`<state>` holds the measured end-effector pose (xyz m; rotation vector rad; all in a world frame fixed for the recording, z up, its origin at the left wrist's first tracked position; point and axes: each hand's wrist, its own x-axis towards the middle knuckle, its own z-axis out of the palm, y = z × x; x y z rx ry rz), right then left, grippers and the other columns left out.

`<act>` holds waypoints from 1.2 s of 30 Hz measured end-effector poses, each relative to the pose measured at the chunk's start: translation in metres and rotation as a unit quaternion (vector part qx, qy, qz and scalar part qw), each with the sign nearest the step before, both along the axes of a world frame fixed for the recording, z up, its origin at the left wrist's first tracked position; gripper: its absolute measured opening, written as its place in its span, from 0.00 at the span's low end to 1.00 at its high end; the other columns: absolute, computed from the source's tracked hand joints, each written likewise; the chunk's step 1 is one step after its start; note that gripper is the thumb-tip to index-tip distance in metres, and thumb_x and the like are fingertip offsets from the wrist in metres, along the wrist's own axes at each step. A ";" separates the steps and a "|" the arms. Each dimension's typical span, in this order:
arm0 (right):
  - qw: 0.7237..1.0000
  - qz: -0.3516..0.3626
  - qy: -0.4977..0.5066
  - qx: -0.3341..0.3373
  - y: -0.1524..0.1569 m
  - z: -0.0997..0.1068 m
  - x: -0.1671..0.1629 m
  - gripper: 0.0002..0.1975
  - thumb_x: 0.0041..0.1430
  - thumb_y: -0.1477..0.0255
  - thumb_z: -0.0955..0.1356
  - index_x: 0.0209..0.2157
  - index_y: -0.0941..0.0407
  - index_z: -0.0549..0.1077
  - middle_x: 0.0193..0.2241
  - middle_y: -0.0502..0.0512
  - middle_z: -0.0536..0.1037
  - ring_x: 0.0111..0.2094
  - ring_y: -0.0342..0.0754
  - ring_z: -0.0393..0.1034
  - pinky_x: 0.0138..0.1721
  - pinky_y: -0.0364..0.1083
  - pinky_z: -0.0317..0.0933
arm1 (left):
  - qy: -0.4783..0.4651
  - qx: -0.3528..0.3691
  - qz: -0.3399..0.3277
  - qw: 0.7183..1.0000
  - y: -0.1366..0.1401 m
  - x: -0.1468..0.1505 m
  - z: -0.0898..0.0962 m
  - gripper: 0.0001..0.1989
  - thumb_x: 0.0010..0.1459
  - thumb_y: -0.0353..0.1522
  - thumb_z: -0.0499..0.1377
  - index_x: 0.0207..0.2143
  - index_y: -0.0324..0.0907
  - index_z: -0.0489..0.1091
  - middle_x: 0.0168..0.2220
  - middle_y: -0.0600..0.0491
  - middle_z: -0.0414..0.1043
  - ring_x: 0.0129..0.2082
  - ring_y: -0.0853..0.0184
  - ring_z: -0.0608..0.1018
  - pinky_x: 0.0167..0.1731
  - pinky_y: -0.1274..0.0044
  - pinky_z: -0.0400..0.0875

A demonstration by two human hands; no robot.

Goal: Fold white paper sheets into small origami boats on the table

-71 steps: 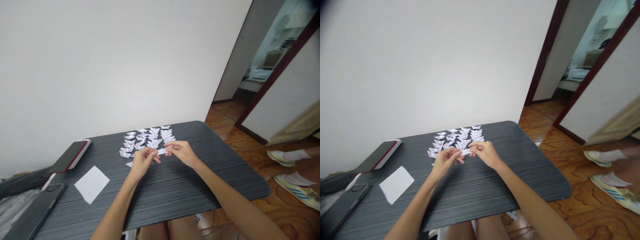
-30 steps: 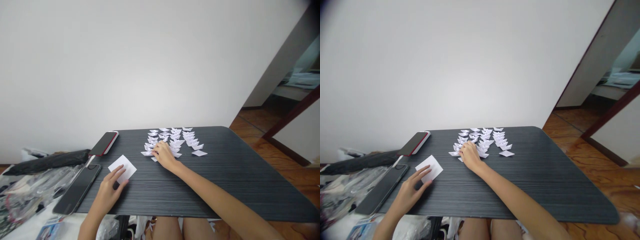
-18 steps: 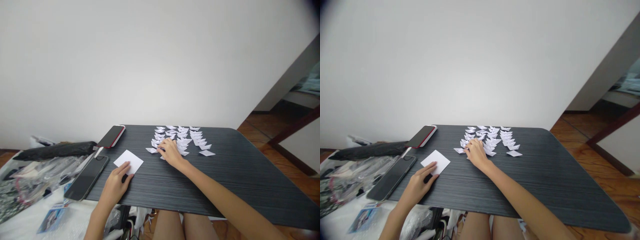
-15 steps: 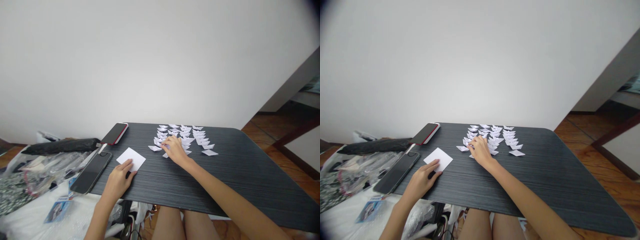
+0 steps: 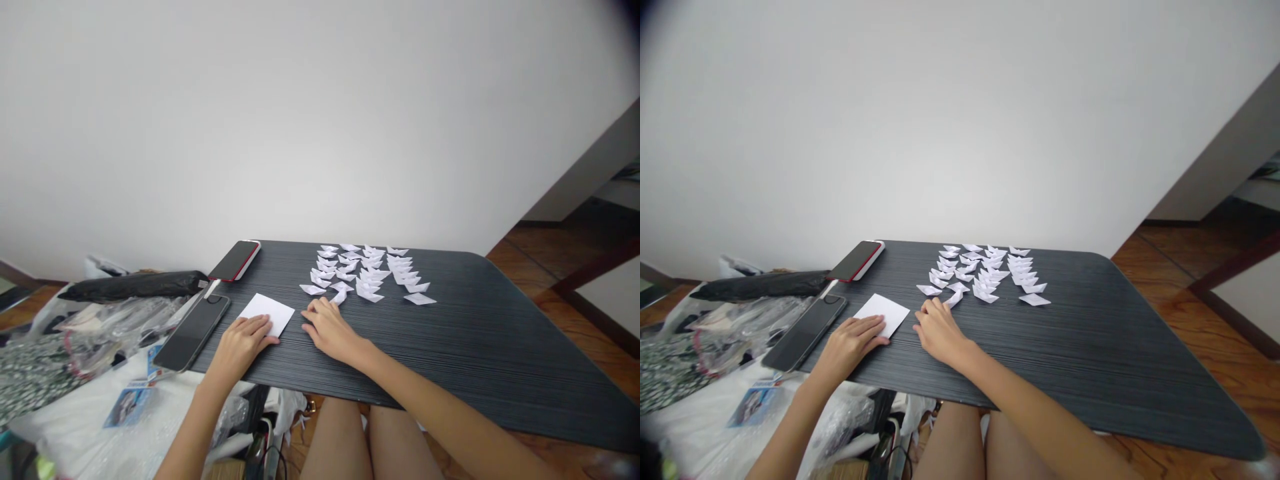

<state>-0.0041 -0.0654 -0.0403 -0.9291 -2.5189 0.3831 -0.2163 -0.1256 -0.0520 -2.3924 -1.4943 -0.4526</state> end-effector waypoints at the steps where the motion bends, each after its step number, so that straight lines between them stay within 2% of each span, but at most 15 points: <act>1: 1.000 -0.009 -0.006 -0.005 -0.003 -0.002 -0.003 0.09 0.54 0.73 0.62 0.37 0.60 0.69 0.35 0.59 0.65 0.39 0.49 0.56 0.38 0.48 0.52 | -0.007 0.003 -0.008 1.000 0.001 -0.001 0.000 0.14 0.52 0.39 0.52 0.35 0.39 0.71 0.38 0.46 0.73 0.38 0.61 0.74 0.37 0.70 0.67; 5: 1.000 -0.004 -0.001 -0.029 -0.009 -0.008 -0.013 0.14 0.53 0.72 0.63 0.42 0.60 0.65 0.38 0.60 0.62 0.40 0.50 0.54 0.39 0.49 0.52 | -0.038 -0.026 -0.031 0.998 0.009 -0.009 -0.003 0.14 0.51 0.40 0.54 0.34 0.39 0.70 0.36 0.47 0.73 0.36 0.63 0.74 0.36 0.72 0.68; 9: 0.998 0.001 0.015 -0.056 -0.008 -0.013 -0.016 0.16 0.54 0.72 0.62 0.45 0.58 0.63 0.40 0.59 0.61 0.41 0.50 0.53 0.39 0.49 0.51 | -0.071 -0.065 -0.040 0.995 0.016 -0.015 -0.003 0.12 0.54 0.36 0.52 0.34 0.39 0.70 0.33 0.48 0.71 0.33 0.67 0.73 0.34 0.76 0.68; 14: 0.995 -0.006 0.049 -0.085 -0.003 -0.018 -0.016 0.17 0.54 0.72 0.61 0.47 0.57 0.62 0.40 0.58 0.62 0.41 0.49 0.53 0.41 0.49 0.50 | -0.083 -0.038 -0.050 0.994 0.011 -0.007 -0.002 0.09 0.54 0.29 0.51 0.36 0.39 0.69 0.37 0.47 0.70 0.37 0.65 0.71 0.39 0.71 0.65; 18: 0.993 0.000 0.069 -0.097 -0.003 -0.018 -0.016 0.17 0.53 0.72 0.62 0.47 0.57 0.63 0.39 0.58 0.62 0.41 0.49 0.54 0.42 0.49 0.50 | -0.103 -0.029 -0.062 0.992 0.004 0.007 -0.001 0.07 0.53 0.26 0.50 0.33 0.39 0.67 0.36 0.48 0.71 0.39 0.65 0.71 0.42 0.68 0.61; 22: 0.984 -0.029 0.118 -0.128 -0.001 -0.016 -0.018 0.17 0.50 0.73 0.65 0.44 0.53 0.65 0.39 0.56 0.62 0.42 0.49 0.54 0.43 0.50 0.50 | -0.177 -0.012 -0.059 0.982 0.003 0.013 0.014 0.04 0.52 0.25 0.51 0.29 0.39 0.64 0.33 0.49 0.71 0.38 0.66 0.71 0.42 0.69 0.61; 25: 0.956 -0.060 0.221 -0.181 0.007 -0.005 -0.021 0.19 0.44 0.71 0.69 0.42 0.52 0.67 0.40 0.55 0.62 0.44 0.49 0.55 0.45 0.51 0.49 | -0.246 -0.012 -0.046 0.968 0.006 0.016 0.043 0.03 0.51 0.26 0.51 0.28 0.39 0.63 0.35 0.49 0.70 0.38 0.66 0.70 0.41 0.72 0.62; 27: 0.923 -0.050 0.297 -0.240 0.015 0.009 -0.021 0.20 0.40 0.70 0.70 0.39 0.55 0.67 0.40 0.54 0.65 0.44 0.48 0.57 0.46 0.49 0.51 | -0.302 -0.035 -0.034 0.952 0.010 0.022 0.067 0.04 0.52 0.27 0.50 0.28 0.38 0.64 0.35 0.49 0.70 0.36 0.68 0.71 0.38 0.75 0.64; 30: 0.850 0.048 0.385 -0.356 0.023 0.033 -0.015 0.21 0.40 0.68 0.70 0.39 0.56 0.67 0.37 0.53 0.70 0.39 0.46 0.63 0.42 0.47 0.56 | -0.434 -0.028 -0.039 0.900 0.022 0.038 0.097 0.06 0.53 0.30 0.50 0.29 0.38 0.64 0.32 0.50 0.70 0.31 0.70 0.71 0.33 0.78 0.65; 32: 0.797 0.092 0.428 -0.415 0.028 0.045 -0.004 0.19 0.42 0.66 0.69 0.38 0.58 0.68 0.34 0.53 0.73 0.35 0.45 0.66 0.39 0.46 0.58 | -0.519 0.002 -0.046 0.853 0.034 0.054 0.107 0.05 0.52 0.31 0.52 0.26 0.38 0.64 0.30 0.52 0.69 0.30 0.71 0.71 0.31 0.80 0.65; 34: 0.783 0.063 0.441 -0.434 0.033 0.051 0.014 0.15 0.43 0.63 0.68 0.30 0.61 0.71 0.27 0.53 0.74 0.29 0.45 0.68 0.34 0.45 0.60 | -0.583 0.008 -0.050 0.811 0.047 0.073 0.109 0.07 0.52 0.34 0.52 0.26 0.38 0.65 0.26 0.54 0.68 0.26 0.73 0.70 0.27 0.81 0.65; 36: 0.782 0.006 0.460 -0.421 0.038 0.051 0.038 0.15 0.42 0.62 0.68 0.26 0.62 0.72 0.23 0.53 0.74 0.25 0.44 0.67 0.30 0.44 0.60 | -0.610 -0.056 -0.080 0.786 0.060 0.095 0.105 0.11 0.53 0.37 0.50 0.29 0.38 0.65 0.24 0.55 0.66 0.21 0.73 0.69 0.22 0.81 0.65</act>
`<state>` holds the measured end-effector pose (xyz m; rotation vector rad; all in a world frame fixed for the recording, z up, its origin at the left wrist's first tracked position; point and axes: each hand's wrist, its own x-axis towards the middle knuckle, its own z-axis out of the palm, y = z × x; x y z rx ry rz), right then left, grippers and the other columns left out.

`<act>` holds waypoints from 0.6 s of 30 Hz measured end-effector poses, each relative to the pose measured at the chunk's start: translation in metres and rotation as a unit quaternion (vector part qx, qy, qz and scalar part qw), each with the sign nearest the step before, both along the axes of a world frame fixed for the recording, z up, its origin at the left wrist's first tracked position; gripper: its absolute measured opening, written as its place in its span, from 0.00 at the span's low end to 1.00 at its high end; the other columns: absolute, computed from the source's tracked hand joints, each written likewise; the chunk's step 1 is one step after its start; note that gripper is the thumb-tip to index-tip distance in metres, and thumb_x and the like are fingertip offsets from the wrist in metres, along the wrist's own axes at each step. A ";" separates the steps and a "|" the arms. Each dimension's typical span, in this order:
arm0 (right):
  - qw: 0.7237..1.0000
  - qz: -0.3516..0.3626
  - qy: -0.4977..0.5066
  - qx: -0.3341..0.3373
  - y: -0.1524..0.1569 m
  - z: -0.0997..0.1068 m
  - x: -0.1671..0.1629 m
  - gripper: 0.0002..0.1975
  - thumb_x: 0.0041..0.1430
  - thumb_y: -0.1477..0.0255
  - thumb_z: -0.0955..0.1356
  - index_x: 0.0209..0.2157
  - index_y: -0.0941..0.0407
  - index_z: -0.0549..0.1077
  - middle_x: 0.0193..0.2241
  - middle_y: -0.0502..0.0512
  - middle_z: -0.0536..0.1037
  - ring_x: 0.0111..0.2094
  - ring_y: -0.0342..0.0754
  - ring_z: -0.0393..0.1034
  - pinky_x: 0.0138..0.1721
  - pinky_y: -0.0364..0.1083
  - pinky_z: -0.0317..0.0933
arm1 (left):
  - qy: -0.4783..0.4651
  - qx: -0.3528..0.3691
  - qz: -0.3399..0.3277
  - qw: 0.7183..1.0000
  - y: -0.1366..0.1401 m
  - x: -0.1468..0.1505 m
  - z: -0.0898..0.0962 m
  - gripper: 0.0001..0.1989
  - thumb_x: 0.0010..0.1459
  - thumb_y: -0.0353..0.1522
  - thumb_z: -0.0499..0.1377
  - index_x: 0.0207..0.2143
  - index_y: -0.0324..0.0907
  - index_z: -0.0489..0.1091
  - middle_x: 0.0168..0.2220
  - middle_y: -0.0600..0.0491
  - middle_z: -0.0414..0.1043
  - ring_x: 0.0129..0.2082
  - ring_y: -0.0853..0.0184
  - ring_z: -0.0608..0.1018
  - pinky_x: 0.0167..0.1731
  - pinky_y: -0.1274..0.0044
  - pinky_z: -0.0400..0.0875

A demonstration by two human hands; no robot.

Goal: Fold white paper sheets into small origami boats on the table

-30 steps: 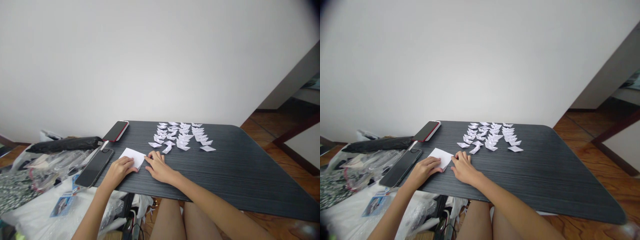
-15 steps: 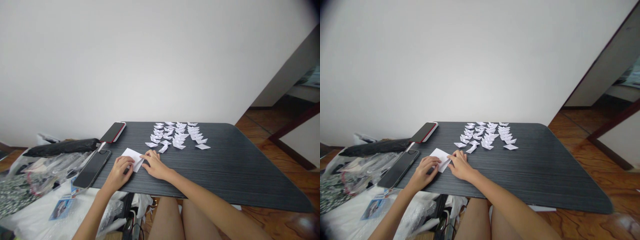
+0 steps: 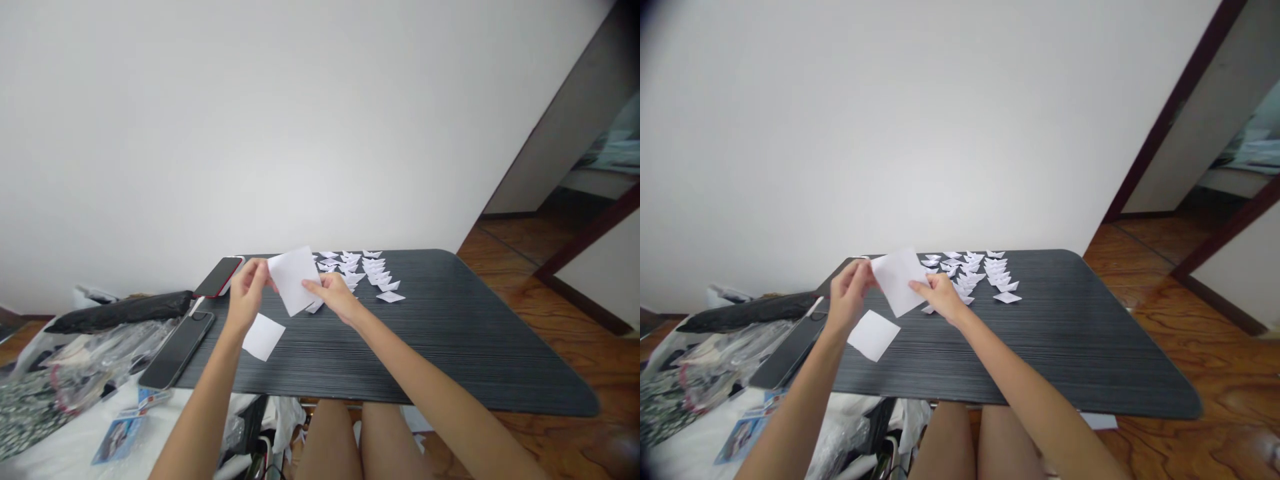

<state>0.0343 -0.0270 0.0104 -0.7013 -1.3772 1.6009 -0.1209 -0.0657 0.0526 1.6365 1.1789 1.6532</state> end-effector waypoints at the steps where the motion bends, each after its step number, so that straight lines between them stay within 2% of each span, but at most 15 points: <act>1: 1.000 -0.024 0.002 -0.003 0.003 -0.002 0.013 0.15 0.43 0.62 0.68 0.26 0.62 0.72 0.22 0.53 0.74 0.25 0.44 0.67 0.29 0.43 0.60 | 0.006 -0.029 -0.040 0.999 0.006 0.012 -0.004 0.12 0.52 0.38 0.51 0.32 0.38 0.65 0.23 0.55 0.66 0.18 0.74 0.69 0.20 0.81 0.65; 3: 0.999 -0.035 0.002 -0.009 0.009 -0.007 0.041 0.16 0.45 0.61 0.67 0.27 0.62 0.73 0.22 0.53 0.75 0.24 0.43 0.67 0.29 0.43 0.60 | 0.045 -0.086 -0.086 0.992 0.016 0.036 -0.013 0.12 0.49 0.37 0.55 0.31 0.37 0.65 0.23 0.55 0.66 0.16 0.75 0.68 0.17 0.81 0.64; 6: 0.997 -0.040 -0.063 -0.007 0.014 -0.013 0.079 0.15 0.44 0.63 0.67 0.26 0.63 0.73 0.21 0.54 0.75 0.22 0.43 0.67 0.26 0.42 0.60 | 0.084 -0.122 -0.146 0.978 0.029 0.066 -0.026 0.11 0.50 0.37 0.55 0.28 0.36 0.66 0.18 0.57 0.64 0.13 0.75 0.67 0.13 0.82 0.62; 9: 0.997 -0.061 -0.045 0.032 0.019 -0.017 0.108 0.15 0.43 0.68 0.69 0.34 0.60 0.73 0.28 0.54 0.77 0.28 0.45 0.69 0.32 0.44 0.61 | 0.094 -0.148 -0.216 0.961 0.043 0.087 -0.032 0.12 0.50 0.38 0.54 0.28 0.36 0.67 0.15 0.58 0.63 0.12 0.75 0.67 0.12 0.83 0.59; 13: 0.983 -0.144 -0.059 0.093 0.030 -0.027 0.130 0.13 0.45 0.71 0.67 0.35 0.57 0.74 0.33 0.55 0.77 0.34 0.48 0.70 0.34 0.45 0.61 | 0.003 -0.226 -0.277 0.934 0.059 0.107 -0.037 0.22 0.52 0.45 0.49 0.40 0.36 0.64 0.16 0.55 0.67 0.15 0.70 0.71 0.14 0.82 0.62; 15: 0.973 -0.174 -0.074 0.131 0.036 -0.034 0.135 0.12 0.47 0.73 0.65 0.35 0.56 0.75 0.36 0.55 0.76 0.37 0.49 0.69 0.37 0.45 0.61 | -0.048 -0.262 -0.300 0.916 0.063 0.115 -0.041 0.26 0.52 0.47 0.45 0.41 0.34 0.63 0.19 0.51 0.69 0.18 0.67 0.74 0.16 0.80 0.65; 18: 0.956 -0.177 -0.125 0.198 0.038 -0.041 0.137 0.14 0.49 0.76 0.62 0.37 0.55 0.74 0.36 0.55 0.75 0.37 0.47 0.68 0.36 0.45 0.60 | -0.079 -0.271 -0.296 0.912 0.064 0.125 -0.051 0.24 0.50 0.45 0.50 0.40 0.32 0.63 0.22 0.49 0.70 0.20 0.68 0.75 0.19 0.80 0.66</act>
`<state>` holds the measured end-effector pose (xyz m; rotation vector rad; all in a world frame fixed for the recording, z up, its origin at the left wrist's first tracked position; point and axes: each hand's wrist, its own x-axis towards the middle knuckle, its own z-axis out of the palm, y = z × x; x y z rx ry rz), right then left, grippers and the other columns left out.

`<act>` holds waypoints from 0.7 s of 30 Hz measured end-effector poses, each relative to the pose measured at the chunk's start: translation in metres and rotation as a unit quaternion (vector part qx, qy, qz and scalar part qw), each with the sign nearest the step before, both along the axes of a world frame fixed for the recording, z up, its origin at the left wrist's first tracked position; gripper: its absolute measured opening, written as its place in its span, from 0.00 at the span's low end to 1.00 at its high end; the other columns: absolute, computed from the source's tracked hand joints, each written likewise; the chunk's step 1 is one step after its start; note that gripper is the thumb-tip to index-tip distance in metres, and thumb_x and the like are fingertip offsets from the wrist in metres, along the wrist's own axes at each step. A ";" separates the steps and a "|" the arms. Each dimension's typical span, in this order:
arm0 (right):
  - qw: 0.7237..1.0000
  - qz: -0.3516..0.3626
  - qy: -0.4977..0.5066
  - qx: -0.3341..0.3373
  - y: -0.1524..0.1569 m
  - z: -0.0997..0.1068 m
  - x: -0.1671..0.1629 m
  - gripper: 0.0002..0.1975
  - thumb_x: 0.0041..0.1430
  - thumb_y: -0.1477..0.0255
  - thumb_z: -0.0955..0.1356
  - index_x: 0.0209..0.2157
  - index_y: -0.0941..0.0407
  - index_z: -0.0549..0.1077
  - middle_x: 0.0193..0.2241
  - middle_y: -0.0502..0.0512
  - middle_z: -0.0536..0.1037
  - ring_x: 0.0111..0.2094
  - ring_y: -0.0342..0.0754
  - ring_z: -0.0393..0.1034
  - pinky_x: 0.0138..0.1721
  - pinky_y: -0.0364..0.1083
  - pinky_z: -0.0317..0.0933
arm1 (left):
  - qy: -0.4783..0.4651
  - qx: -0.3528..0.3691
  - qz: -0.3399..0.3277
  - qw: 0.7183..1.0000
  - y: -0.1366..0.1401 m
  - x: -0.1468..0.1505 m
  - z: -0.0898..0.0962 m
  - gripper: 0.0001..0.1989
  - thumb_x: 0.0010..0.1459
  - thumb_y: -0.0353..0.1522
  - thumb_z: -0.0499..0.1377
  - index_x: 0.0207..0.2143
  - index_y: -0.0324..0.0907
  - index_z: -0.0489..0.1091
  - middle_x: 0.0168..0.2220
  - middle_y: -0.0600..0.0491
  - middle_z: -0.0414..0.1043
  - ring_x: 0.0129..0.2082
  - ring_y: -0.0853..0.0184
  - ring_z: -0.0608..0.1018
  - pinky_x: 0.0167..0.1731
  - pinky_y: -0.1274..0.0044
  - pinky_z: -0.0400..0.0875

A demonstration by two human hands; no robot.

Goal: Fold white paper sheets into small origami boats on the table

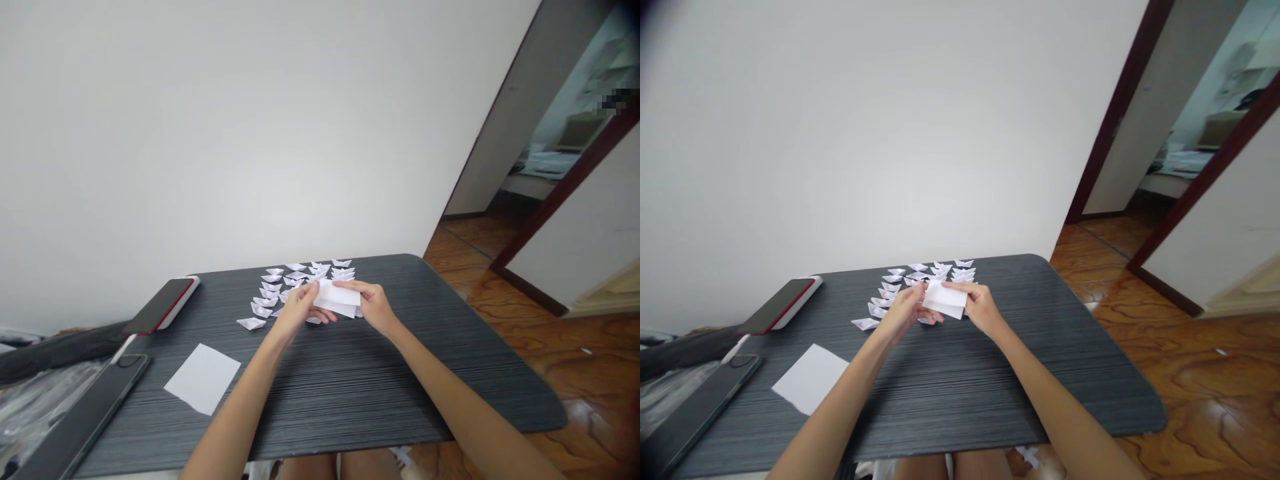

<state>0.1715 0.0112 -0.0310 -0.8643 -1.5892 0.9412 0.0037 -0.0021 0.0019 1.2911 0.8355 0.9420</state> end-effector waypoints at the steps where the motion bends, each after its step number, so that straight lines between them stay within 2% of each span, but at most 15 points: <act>1: 0.999 0.004 -0.029 0.020 -0.001 -0.001 0.001 0.15 0.50 0.77 0.61 0.38 0.54 0.73 0.35 0.55 0.75 0.36 0.47 0.67 0.35 0.45 0.60 | 0.002 0.008 0.012 1.000 0.000 0.001 -0.004 0.23 0.49 0.42 0.54 0.40 0.32 0.62 0.22 0.50 0.70 0.19 0.69 0.74 0.18 0.80 0.65; 3: 0.995 0.024 -0.083 0.048 -0.005 0.001 0.003 0.17 0.50 0.78 0.60 0.40 0.53 0.72 0.35 0.54 0.73 0.35 0.46 0.66 0.36 0.45 0.60 | 0.009 0.038 0.040 0.998 -0.001 0.001 -0.010 0.23 0.46 0.36 0.58 0.42 0.32 0.61 0.21 0.53 0.69 0.16 0.71 0.71 0.17 0.81 0.64; 6: 0.986 0.082 -0.134 0.058 -0.012 0.011 0.008 0.20 0.48 0.81 0.60 0.42 0.51 0.71 0.44 0.54 0.68 0.44 0.48 0.62 0.44 0.49 0.56 | 0.050 0.096 0.064 0.992 -0.002 -0.005 -0.017 0.24 0.47 0.33 0.56 0.47 0.32 0.59 0.19 0.56 0.67 0.14 0.74 0.67 0.16 0.82 0.61; 8: 0.983 0.133 -0.124 0.037 -0.014 0.018 0.011 0.21 0.48 0.80 0.61 0.45 0.51 0.68 0.47 0.53 0.65 0.47 0.50 0.59 0.45 0.49 0.55 | 0.118 0.140 0.045 0.982 -0.003 -0.009 -0.019 0.23 0.50 0.33 0.54 0.49 0.33 0.59 0.16 0.57 0.64 0.14 0.75 0.65 0.15 0.82 0.59; 9: 0.985 0.137 -0.102 0.031 -0.015 0.020 0.012 0.21 0.50 0.78 0.61 0.47 0.52 0.66 0.47 0.54 0.66 0.46 0.49 0.60 0.44 0.49 0.56 | 0.152 0.161 0.031 0.975 -0.004 -0.011 -0.020 0.22 0.51 0.32 0.53 0.50 0.34 0.59 0.15 0.58 0.63 0.14 0.75 0.64 0.16 0.83 0.59; 11: 0.988 0.118 -0.099 0.025 -0.015 0.020 0.010 0.18 0.52 0.74 0.61 0.47 0.53 0.66 0.45 0.55 0.67 0.42 0.48 0.62 0.41 0.47 0.58 | 0.202 0.195 0.006 0.960 -0.007 -0.012 -0.021 0.22 0.52 0.32 0.52 0.50 0.35 0.60 0.15 0.59 0.60 0.15 0.75 0.64 0.17 0.83 0.59; 13: 0.989 0.088 -0.120 0.021 -0.015 0.017 0.006 0.15 0.51 0.72 0.63 0.43 0.55 0.69 0.41 0.55 0.69 0.37 0.46 0.64 0.38 0.46 0.58 | 0.216 0.215 0.011 0.952 -0.009 -0.010 -0.021 0.21 0.53 0.32 0.52 0.50 0.36 0.59 0.17 0.58 0.62 0.16 0.75 0.65 0.18 0.83 0.60; 17: 0.994 0.057 -0.089 -0.017 -0.015 0.008 -0.002 0.08 0.50 0.70 0.64 0.34 0.57 0.68 0.30 0.52 0.70 0.29 0.43 0.64 0.32 0.43 0.59 | 0.182 0.217 0.045 0.958 -0.013 -0.004 -0.023 0.19 0.53 0.33 0.52 0.47 0.37 0.60 0.22 0.55 0.65 0.17 0.75 0.67 0.20 0.82 0.62; 21: 0.998 0.038 -0.038 -0.025 -0.014 0.004 -0.002 0.05 0.50 0.70 0.64 0.28 0.57 0.64 0.25 0.50 0.67 0.27 0.42 0.62 0.30 0.42 0.57 | 0.154 0.222 0.073 0.960 -0.016 -0.001 -0.024 0.16 0.51 0.33 0.54 0.42 0.35 0.65 0.19 0.54 0.66 0.20 0.72 0.70 0.24 0.80 0.65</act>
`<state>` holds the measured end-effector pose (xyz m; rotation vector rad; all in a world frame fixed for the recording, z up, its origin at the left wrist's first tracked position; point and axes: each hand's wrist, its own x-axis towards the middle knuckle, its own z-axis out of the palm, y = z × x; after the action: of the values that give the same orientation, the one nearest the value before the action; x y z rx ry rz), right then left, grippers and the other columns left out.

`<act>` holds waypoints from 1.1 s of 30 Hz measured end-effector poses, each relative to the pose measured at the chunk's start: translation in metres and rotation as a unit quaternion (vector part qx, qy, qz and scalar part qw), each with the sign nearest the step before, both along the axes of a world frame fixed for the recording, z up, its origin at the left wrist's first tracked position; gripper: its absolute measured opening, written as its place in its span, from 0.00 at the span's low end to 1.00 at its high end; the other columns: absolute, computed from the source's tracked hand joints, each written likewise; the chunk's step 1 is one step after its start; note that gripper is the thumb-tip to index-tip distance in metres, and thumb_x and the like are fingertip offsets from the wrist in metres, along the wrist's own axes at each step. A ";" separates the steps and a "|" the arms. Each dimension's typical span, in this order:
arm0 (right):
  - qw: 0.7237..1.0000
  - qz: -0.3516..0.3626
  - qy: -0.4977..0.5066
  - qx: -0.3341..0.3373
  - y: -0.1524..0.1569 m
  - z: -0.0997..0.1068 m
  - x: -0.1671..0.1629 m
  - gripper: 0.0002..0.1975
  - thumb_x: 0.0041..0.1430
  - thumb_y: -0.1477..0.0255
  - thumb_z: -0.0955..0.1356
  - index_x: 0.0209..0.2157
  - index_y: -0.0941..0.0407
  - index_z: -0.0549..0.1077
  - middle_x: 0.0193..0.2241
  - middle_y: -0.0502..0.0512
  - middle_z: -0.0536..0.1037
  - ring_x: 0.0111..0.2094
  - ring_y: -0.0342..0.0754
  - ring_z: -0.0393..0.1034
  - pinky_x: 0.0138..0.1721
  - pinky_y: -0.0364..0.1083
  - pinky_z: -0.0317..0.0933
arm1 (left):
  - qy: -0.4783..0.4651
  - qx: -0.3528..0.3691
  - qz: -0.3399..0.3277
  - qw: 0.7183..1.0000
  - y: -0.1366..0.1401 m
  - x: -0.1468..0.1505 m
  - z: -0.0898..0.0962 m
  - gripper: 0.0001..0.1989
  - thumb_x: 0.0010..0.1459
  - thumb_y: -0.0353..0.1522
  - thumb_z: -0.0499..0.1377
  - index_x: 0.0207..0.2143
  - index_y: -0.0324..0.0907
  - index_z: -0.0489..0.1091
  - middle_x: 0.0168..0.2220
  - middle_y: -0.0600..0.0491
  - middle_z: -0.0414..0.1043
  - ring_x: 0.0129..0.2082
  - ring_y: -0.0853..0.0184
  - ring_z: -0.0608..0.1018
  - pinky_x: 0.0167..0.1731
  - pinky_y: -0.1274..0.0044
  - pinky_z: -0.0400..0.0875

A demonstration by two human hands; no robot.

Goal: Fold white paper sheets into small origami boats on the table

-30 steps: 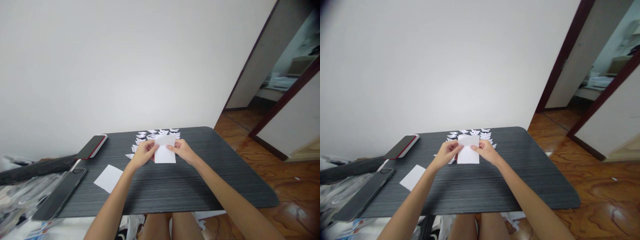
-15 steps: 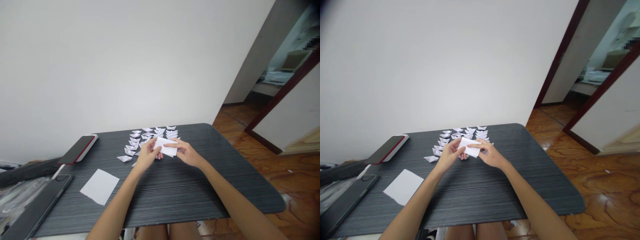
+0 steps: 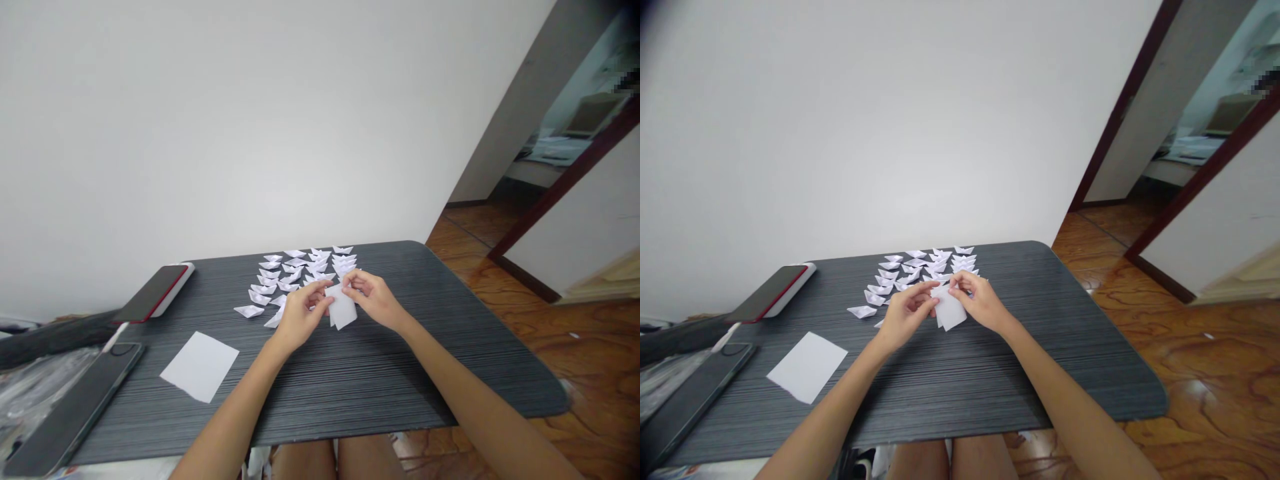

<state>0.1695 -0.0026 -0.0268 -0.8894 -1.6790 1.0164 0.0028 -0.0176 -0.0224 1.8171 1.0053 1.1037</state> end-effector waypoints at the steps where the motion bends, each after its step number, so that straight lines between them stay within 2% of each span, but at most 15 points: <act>1: 1.000 -0.006 0.010 -0.004 0.000 0.000 0.000 0.06 0.50 0.69 0.64 0.27 0.57 0.64 0.24 0.49 0.66 0.27 0.41 0.62 0.29 0.41 0.57 | -0.003 0.007 0.008 1.000 0.000 0.000 -0.001 0.15 0.51 0.33 0.54 0.41 0.35 0.66 0.19 0.54 0.67 0.20 0.71 0.71 0.24 0.80 0.66; 6: 0.999 -0.021 0.027 -0.025 -0.003 0.000 0.000 0.06 0.50 0.69 0.63 0.27 0.57 0.62 0.21 0.48 0.64 0.22 0.40 0.59 0.24 0.40 0.54 | -0.014 0.032 0.047 0.998 -0.001 0.002 -0.006 0.13 0.51 0.33 0.55 0.37 0.36 0.70 0.21 0.52 0.70 0.21 0.70 0.72 0.25 0.79 0.67; 12: 0.998 -0.008 0.047 -0.049 -0.007 0.004 -0.003 0.08 0.50 0.67 0.63 0.27 0.57 0.61 0.19 0.47 0.63 0.19 0.38 0.57 0.20 0.39 0.50 | -0.073 -0.046 0.065 0.994 0.001 0.003 -0.007 0.14 0.48 0.35 0.57 0.35 0.34 0.71 0.16 0.54 0.68 0.17 0.72 0.70 0.23 0.79 0.66; 15: 0.997 -0.009 0.050 -0.052 -0.008 0.005 -0.003 0.09 0.50 0.66 0.63 0.27 0.57 0.61 0.18 0.46 0.63 0.18 0.38 0.56 0.19 0.39 0.49 | -0.087 -0.062 0.074 0.992 0.000 0.003 -0.006 0.14 0.47 0.36 0.58 0.33 0.34 0.71 0.15 0.54 0.68 0.17 0.72 0.70 0.22 0.79 0.66; 26: 0.996 -0.022 0.061 -0.063 -0.006 0.002 -0.002 0.10 0.48 0.65 0.65 0.26 0.57 0.62 0.17 0.46 0.64 0.19 0.39 0.59 0.20 0.40 0.52 | -0.074 -0.032 0.068 0.994 0.000 0.004 -0.007 0.13 0.47 0.35 0.57 0.33 0.36 0.72 0.23 0.51 0.73 0.19 0.71 0.71 0.23 0.78 0.67; 33: 0.994 -0.029 0.066 -0.079 -0.006 0.000 -0.002 0.09 0.47 0.66 0.65 0.27 0.57 0.63 0.15 0.45 0.64 0.17 0.39 0.59 0.19 0.39 0.51 | -0.086 -0.049 0.061 0.993 0.001 0.004 -0.004 0.12 0.46 0.34 0.58 0.33 0.37 0.73 0.24 0.51 0.73 0.19 0.71 0.71 0.23 0.78 0.68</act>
<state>0.1673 -0.0082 -0.0266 -0.9462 -1.4716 1.1549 0.0073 -0.0171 -0.0265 1.5710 1.0600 1.2389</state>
